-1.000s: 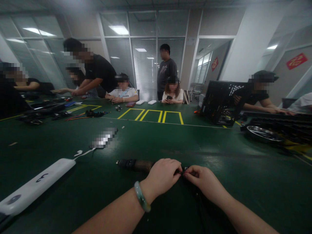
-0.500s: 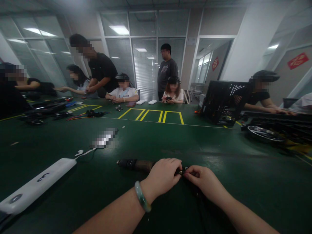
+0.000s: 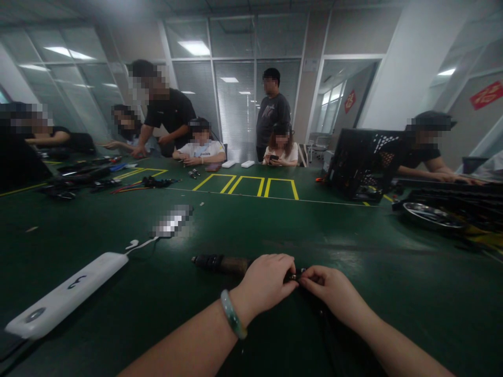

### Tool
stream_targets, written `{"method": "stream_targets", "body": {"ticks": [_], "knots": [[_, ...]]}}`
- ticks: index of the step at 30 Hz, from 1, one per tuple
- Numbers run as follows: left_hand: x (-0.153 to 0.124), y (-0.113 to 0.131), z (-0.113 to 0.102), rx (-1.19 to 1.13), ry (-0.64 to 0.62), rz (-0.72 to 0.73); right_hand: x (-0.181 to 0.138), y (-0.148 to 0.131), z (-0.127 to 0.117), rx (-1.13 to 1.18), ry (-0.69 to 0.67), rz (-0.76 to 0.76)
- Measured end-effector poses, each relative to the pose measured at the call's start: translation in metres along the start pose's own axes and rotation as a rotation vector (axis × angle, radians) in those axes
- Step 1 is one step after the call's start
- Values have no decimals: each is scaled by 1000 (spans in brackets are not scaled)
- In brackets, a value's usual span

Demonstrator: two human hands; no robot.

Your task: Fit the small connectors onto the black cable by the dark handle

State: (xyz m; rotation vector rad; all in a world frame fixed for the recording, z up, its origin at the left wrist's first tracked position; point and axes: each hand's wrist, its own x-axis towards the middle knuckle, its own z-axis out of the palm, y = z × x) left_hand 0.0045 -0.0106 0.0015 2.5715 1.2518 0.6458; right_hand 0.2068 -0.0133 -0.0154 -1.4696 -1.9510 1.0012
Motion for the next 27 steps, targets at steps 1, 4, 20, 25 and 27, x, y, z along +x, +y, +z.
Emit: {"method": "stream_targets", "body": {"ticks": [1, 4, 20, 25, 27], "knots": [[0, 0, 0, -1, 0, -6, 0, -1, 0, -2, 1, 3], [0, 0, 0, 5, -6, 24, 0, -3, 0, -5, 4, 6], [1, 1, -2, 27, -33, 52, 0, 1, 0, -17, 3, -6], [0, 1, -1, 30, -2, -12, -1, -2, -1, 6, 0, -2], [0, 1, -1, 24, 5, -14, -1, -1, -1, 10, -3, 12]]}}
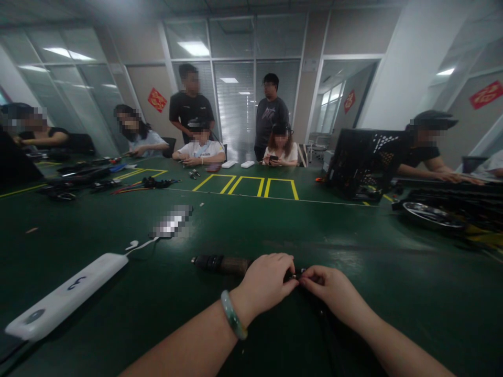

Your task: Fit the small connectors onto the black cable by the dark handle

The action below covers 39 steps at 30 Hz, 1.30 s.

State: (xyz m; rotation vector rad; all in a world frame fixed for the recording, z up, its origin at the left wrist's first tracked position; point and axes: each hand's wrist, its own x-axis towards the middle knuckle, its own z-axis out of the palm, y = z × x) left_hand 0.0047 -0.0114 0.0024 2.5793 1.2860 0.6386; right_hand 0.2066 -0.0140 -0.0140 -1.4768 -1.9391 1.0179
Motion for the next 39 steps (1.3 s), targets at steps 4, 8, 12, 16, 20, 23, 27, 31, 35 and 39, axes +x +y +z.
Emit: {"method": "stream_targets", "body": {"ticks": [4, 8, 12, 16, 20, 23, 27, 31, 35, 39], "knots": [[1, 0, 0, 8, -16, 54, 1, 2, 1, -8, 4, -8], [1, 1, 0, 13, -17, 80, 1, 2, 1, -7, 3, -24], [0, 1, 0, 4, 12, 48, 1, 2, 1, -3, 7, -22], [0, 0, 0, 5, 1, 49, 1, 2, 1, -8, 2, -16], [0, 0, 0, 21, -15, 61, 0, 0, 0, 1, -6, -9], [0, 1, 0, 17, -16, 39, -1, -2, 0, -7, -6, -5], [0, 1, -1, -1, -10, 9, 0, -2, 0, -22, -4, 12], [0, 2, -2, 22, -32, 27, 0, -3, -1, -14, -2, 7], [0, 2, -1, 30, -30, 45, 0, -2, 0, -3, 3, 1], [-1, -1, 3, 5, 15, 16, 0, -1, 1, -7, 5, -11]]}}
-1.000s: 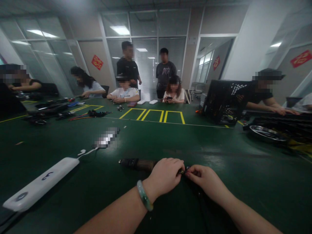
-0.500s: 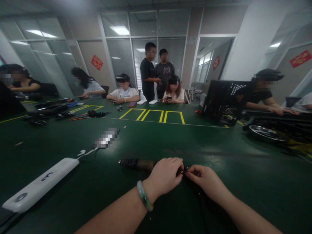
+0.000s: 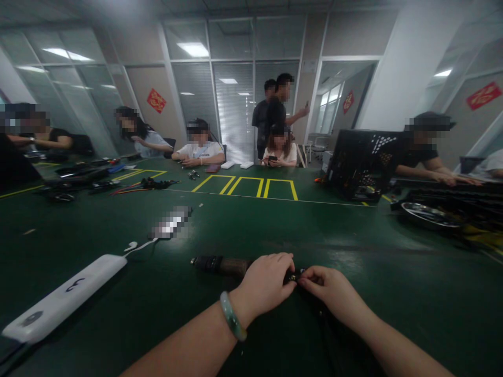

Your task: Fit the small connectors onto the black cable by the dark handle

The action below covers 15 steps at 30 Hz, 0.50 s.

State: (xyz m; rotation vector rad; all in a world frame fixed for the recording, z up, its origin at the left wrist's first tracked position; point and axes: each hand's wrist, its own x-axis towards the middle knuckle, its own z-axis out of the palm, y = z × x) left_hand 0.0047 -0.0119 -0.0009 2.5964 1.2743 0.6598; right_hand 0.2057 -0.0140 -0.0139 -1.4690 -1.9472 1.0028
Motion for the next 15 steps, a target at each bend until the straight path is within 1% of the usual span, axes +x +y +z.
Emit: {"method": "stream_targets", "body": {"ticks": [3, 10, 15], "knots": [[0, -1, 1, 0, 4, -10, 0, 0, 0, -13, -1, 2], [2, 4, -6, 12, -46, 33, -1, -2, -1, -4, -14, 0], [1, 3, -4, 19, -39, -12, -1, -3, -1, 9, -10, 7]]}}
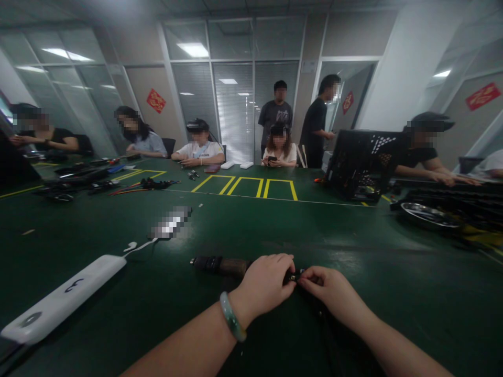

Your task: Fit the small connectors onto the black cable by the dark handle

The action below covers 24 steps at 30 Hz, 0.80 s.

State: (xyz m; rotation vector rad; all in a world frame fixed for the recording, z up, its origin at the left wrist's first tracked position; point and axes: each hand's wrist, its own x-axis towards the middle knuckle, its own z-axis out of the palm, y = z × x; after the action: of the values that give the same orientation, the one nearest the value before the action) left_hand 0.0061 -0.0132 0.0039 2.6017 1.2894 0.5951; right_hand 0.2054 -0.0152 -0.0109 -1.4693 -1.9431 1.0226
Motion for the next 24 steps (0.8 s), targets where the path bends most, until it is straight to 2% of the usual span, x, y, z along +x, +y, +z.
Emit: {"method": "stream_targets", "body": {"ticks": [12, 24], "knots": [[1, 0, -1, 9, -13, 30, 2, 3, 1, -18, 15, -12], [0, -4, 3, -33, 5, -15, 0, 1, 0, 11, 9, -20]]}}
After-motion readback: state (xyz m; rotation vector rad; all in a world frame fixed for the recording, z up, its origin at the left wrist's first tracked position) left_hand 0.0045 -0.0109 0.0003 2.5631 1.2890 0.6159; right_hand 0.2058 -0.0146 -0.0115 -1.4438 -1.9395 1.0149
